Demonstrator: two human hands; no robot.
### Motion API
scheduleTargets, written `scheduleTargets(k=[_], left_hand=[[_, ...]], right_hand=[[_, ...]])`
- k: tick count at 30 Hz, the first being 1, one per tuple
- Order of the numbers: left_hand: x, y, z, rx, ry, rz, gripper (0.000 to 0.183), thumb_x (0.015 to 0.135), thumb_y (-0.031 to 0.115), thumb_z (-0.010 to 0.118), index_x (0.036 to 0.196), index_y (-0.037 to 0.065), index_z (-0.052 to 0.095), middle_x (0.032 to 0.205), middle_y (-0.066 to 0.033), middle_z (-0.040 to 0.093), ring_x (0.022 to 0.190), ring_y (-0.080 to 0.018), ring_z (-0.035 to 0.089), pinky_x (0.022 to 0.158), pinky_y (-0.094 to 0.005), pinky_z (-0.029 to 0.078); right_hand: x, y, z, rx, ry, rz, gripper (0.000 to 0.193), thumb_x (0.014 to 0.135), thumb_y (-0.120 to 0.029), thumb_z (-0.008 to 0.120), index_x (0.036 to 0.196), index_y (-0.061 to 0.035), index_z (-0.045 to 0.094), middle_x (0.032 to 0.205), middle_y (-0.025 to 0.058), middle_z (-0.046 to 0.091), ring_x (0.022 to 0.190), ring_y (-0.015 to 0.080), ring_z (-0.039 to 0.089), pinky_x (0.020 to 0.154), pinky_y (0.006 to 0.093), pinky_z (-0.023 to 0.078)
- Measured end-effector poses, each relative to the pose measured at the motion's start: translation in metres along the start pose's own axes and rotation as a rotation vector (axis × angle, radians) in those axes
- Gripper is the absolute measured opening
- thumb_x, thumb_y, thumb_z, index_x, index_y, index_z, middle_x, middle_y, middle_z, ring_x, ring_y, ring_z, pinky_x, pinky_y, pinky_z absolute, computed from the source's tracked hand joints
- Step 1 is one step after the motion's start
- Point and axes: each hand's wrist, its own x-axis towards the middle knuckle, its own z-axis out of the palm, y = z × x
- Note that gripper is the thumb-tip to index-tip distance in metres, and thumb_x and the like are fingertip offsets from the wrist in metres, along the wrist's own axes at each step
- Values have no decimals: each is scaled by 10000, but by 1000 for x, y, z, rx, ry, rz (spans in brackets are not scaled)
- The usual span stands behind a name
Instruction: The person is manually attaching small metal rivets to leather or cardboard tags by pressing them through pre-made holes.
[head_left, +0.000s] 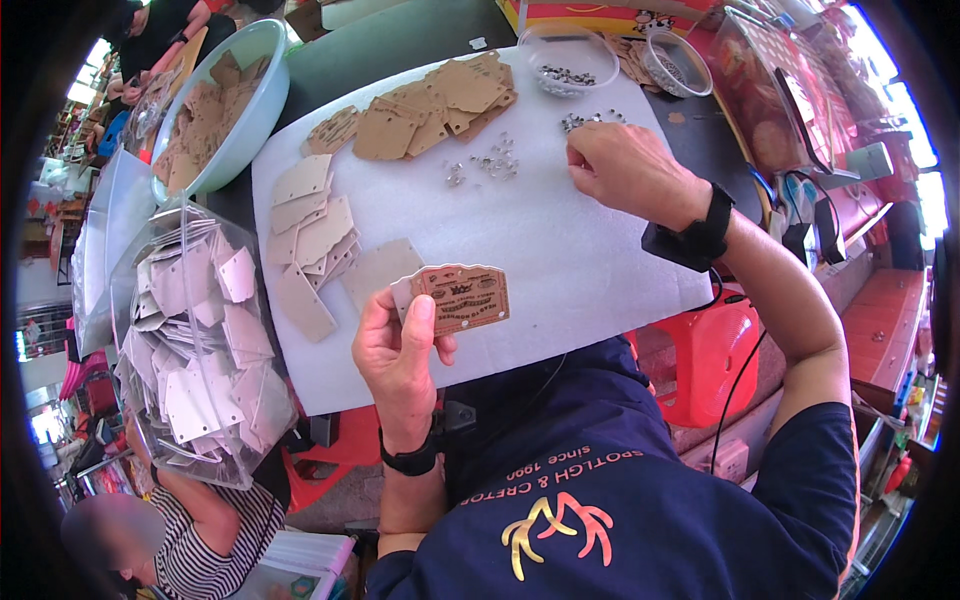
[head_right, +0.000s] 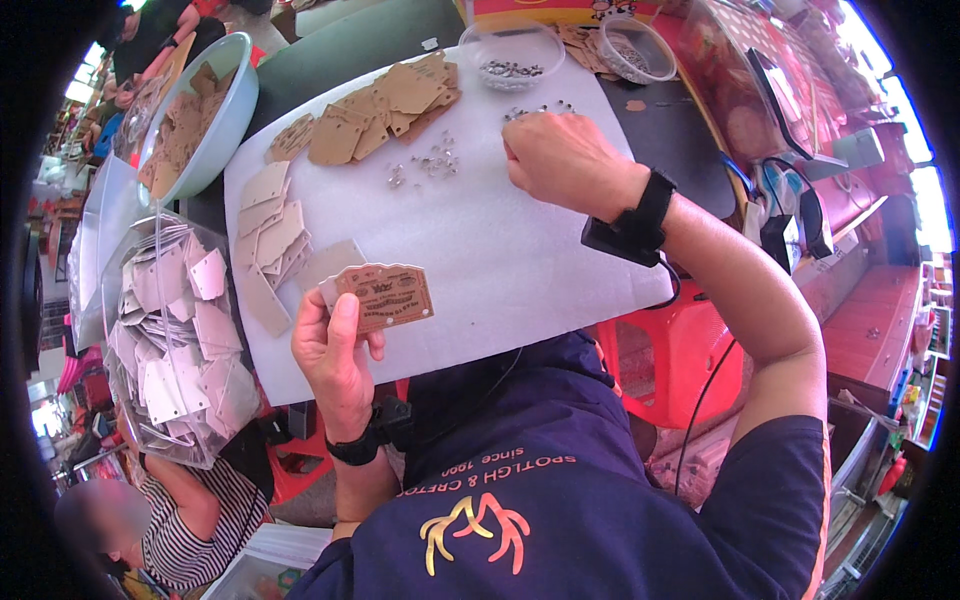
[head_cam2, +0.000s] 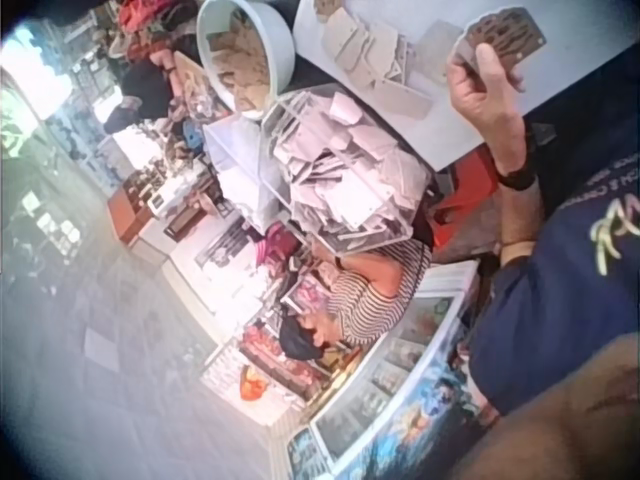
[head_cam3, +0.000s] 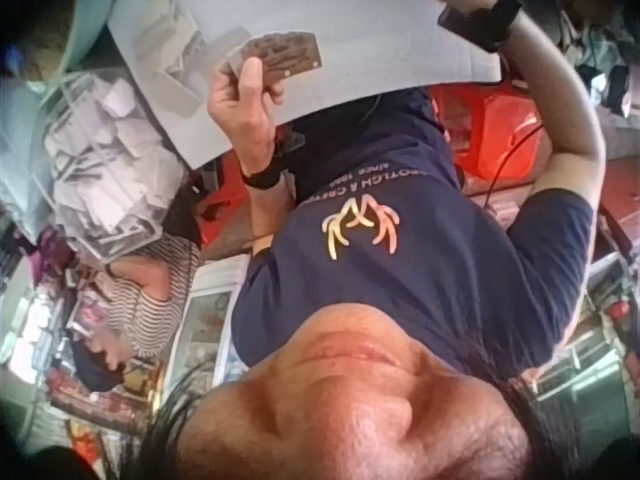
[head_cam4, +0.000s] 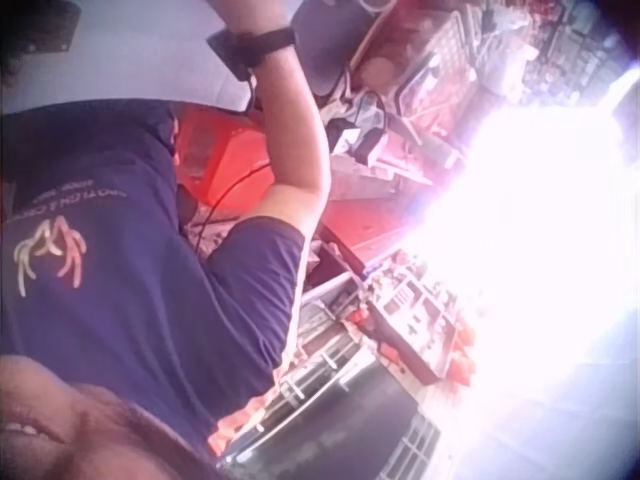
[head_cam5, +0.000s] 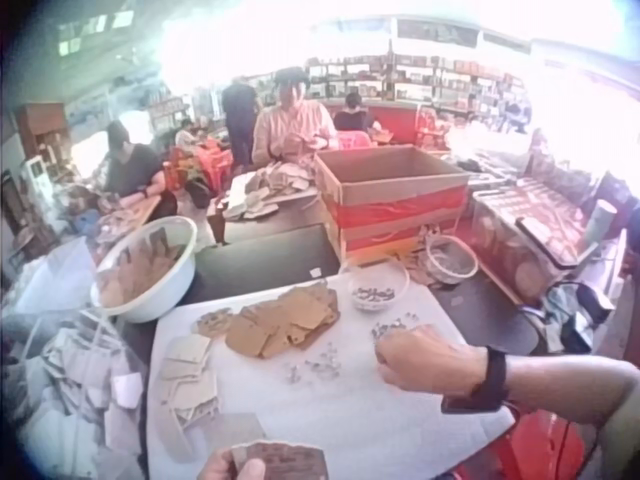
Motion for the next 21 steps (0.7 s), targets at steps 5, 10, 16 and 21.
scheduleTargets(k=[5,10,16,21], left_hand=[[0,-2,-2,4,2,5,157,963,108,583,1072,-5,583,928,-116,690,571,-92,565,474,-214,441],[-2,-2,-4,4,-4,2,156,963,108,586,1074,-1,580,908,-104,687,573,-91,566,476,-212,440],[-4,1,-2,8,-3,14,155,962,107,588,1074,0,581,892,-99,685,576,-90,567,478,-213,441],[-6,2,-1,7,15,5,153,964,112,589,1066,0,582,884,-98,683,574,-90,566,480,-213,443]], right_hand=[[3,-1,1,-35,-11,-4,130,859,-92,513,857,-7,611,872,174,641,812,377,630,724,471,496],[9,-20,-2,72,88,-49,103,864,-136,577,903,-45,603,877,121,631,804,337,617,706,432,478],[19,-29,0,84,88,-114,118,887,-155,593,907,-54,651,879,111,632,776,331,627,685,422,489],[29,-43,13,174,150,-248,131,889,-167,604,906,-57,673,871,111,626,749,332,626,657,422,491]])
